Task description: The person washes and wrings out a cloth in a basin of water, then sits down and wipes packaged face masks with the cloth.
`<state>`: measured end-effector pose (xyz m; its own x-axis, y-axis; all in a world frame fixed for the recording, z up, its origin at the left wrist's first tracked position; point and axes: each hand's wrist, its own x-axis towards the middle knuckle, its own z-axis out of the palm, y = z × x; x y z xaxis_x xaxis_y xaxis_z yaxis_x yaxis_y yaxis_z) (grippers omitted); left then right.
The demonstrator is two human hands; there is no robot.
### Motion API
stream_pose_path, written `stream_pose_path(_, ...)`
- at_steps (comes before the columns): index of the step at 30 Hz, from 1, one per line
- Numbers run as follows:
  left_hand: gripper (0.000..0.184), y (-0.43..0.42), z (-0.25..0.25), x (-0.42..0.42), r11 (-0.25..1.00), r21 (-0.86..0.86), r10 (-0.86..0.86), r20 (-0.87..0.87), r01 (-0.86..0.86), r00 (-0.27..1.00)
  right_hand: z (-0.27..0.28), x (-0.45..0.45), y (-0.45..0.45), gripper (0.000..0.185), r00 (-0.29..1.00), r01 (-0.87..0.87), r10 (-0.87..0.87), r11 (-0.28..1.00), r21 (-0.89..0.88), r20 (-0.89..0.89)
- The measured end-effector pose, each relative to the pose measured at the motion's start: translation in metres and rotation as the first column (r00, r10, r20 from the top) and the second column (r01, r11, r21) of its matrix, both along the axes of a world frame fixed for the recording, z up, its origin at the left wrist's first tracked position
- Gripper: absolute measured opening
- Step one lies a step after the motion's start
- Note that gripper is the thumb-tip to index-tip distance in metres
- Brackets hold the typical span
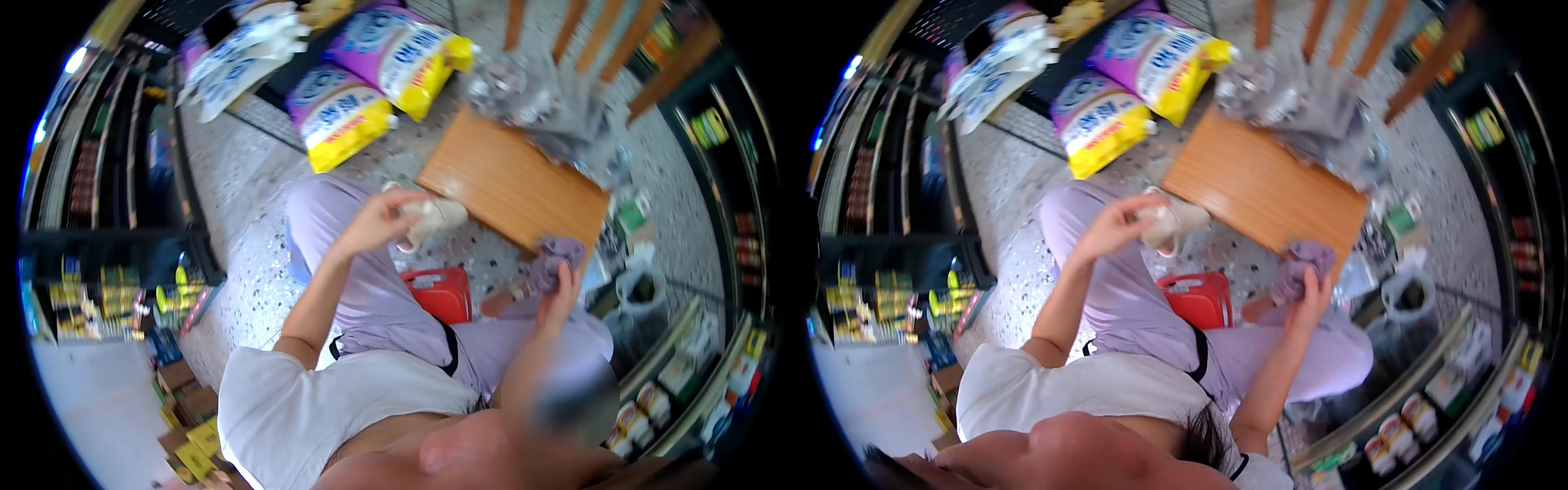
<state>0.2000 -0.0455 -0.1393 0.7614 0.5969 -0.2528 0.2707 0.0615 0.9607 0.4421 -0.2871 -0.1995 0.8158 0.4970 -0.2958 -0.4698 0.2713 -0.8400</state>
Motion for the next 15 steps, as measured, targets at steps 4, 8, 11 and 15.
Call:
stream_pose_path(4,0.028,0.081,0.087,-0.041,0.723,0.590,0.330,0.162,-0.359,0.930,0.003,0.011,0.017,0.036,0.999,-0.011,0.014,0.998,-0.060,0.051)
stream_pose_path(8,0.034,0.178,0.168,-0.056,0.133,0.804,0.572,0.415,-0.579,0.708,0.019,0.013,0.036,0.035,0.977,-0.036,0.055,0.995,-0.095,0.204)
stream_pose_path(11,0.029,0.286,0.205,-0.094,-0.519,0.826,0.468,0.489,-0.219,0.736,0.005,0.022,0.040,0.035,0.962,-0.061,0.092,0.990,-0.125,0.258)
stream_pose_path(15,0.036,0.389,0.193,-0.156,-0.436,0.893,0.698,0.414,-0.113,0.584,0.001,0.024,0.042,0.032,0.970,-0.005,0.025,0.996,-0.084,0.240)
